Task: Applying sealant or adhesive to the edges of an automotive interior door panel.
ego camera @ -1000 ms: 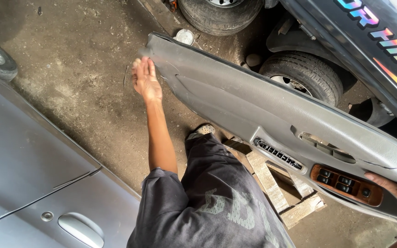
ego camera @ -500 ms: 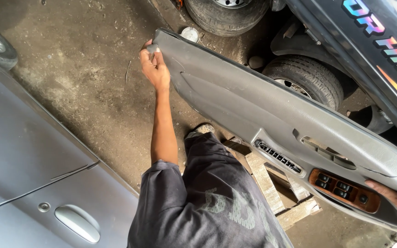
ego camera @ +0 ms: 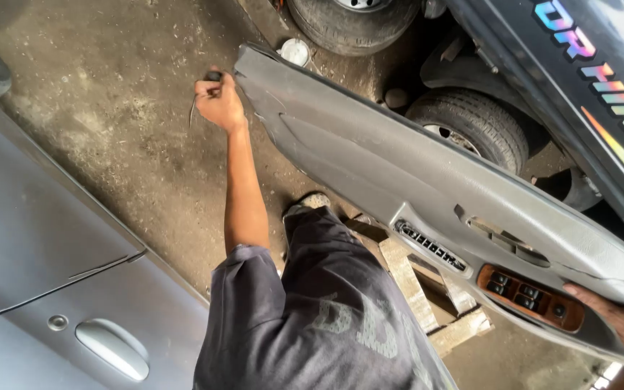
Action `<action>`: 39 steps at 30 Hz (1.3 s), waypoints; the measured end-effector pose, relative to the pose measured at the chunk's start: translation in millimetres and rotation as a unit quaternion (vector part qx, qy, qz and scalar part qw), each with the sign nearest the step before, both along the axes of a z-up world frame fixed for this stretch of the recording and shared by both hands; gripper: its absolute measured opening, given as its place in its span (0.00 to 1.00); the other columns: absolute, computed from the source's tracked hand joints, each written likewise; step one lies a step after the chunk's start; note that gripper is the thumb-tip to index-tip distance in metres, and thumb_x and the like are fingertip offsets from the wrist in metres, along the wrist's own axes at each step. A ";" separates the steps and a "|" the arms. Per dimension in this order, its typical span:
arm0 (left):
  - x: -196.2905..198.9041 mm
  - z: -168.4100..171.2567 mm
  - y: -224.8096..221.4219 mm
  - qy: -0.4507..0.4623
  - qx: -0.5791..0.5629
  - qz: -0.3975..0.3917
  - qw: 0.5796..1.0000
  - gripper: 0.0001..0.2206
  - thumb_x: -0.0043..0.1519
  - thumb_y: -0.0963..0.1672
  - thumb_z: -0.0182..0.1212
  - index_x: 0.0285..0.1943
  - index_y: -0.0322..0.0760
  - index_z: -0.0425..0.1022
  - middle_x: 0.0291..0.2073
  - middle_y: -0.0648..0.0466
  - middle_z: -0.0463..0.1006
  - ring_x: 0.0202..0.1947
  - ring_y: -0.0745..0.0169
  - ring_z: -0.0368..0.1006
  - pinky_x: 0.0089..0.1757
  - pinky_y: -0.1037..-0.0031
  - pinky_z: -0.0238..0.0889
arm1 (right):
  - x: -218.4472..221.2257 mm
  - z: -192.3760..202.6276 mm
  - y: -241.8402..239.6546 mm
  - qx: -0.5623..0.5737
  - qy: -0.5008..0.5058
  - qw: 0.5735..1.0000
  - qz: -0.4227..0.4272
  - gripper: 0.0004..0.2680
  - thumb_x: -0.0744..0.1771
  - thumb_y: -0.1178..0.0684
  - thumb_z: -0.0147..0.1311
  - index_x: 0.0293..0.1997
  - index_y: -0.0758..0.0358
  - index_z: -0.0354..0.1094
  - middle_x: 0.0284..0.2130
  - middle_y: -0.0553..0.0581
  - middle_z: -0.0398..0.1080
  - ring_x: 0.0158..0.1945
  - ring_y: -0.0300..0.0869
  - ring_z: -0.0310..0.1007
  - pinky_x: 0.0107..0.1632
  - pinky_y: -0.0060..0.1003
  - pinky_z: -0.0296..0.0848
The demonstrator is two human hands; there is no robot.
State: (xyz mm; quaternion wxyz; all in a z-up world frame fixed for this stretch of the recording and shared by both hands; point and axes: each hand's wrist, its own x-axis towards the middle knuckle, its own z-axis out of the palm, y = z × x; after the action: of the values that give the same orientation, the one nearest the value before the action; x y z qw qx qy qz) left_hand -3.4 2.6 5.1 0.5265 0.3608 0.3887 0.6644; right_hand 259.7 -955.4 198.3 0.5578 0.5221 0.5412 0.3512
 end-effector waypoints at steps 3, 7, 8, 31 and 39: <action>-24.3 67.5 -18.4 0.002 0.054 -0.070 0.996 0.14 0.55 0.32 0.62 0.45 0.35 0.66 0.34 0.59 0.74 0.34 0.73 0.69 0.35 0.81 0.65 | 10.8 -0.6 14.1 0.044 0.070 0.997 0.004 0.31 0.66 0.29 0.44 0.75 0.46 0.33 0.70 0.65 0.63 0.44 0.45 0.79 0.46 0.37 0.85; -33.3 45.6 -29.1 0.015 0.042 -0.200 0.979 0.21 0.58 0.32 0.61 0.61 0.37 0.75 0.39 0.60 0.69 0.38 0.73 0.65 0.39 0.81 0.63 | 8.8 -2.5 18.7 0.124 0.224 0.967 -0.006 0.32 0.66 0.31 0.45 0.74 0.59 0.40 0.66 0.73 0.66 0.51 0.52 0.78 0.53 0.44 0.81; -34.5 50.3 -31.7 0.049 0.071 -0.212 0.974 0.22 0.61 0.32 0.62 0.64 0.37 0.76 0.43 0.57 0.68 0.41 0.69 0.65 0.41 0.79 0.63 | 7.5 -2.3 18.5 0.143 0.262 0.954 -0.010 0.32 0.66 0.32 0.46 0.74 0.62 0.42 0.65 0.75 0.67 0.53 0.54 0.78 0.55 0.45 0.80; -16.1 61.6 -18.5 0.326 0.273 -0.052 0.904 0.04 0.71 0.37 0.51 0.52 0.32 0.65 0.53 0.43 0.72 0.50 0.39 0.77 0.49 0.60 0.72 | 30.1 -38.8 -74.8 -0.416 -0.359 0.834 0.051 0.25 0.75 0.48 0.34 0.78 0.70 0.26 0.76 0.77 0.37 0.80 0.58 0.39 0.76 0.63 0.35; -15.4 -1.5 24.8 -0.036 -0.029 -0.181 0.982 0.11 0.64 0.34 0.52 0.53 0.31 0.70 0.40 0.50 0.72 0.37 0.59 0.73 0.37 0.69 0.71 | 37.4 -51.9 -84.9 -0.180 -0.167 0.966 -0.083 0.20 0.76 0.43 0.28 0.76 0.64 0.40 0.74 0.74 0.43 0.79 0.56 0.48 0.80 0.60 0.49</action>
State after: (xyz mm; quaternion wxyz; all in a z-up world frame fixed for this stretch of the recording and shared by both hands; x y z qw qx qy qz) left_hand -18.7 27.5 3.6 0.6617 0.3857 0.3174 0.5592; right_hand 297.1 -1040.4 146.3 0.7520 0.3900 0.4499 0.2828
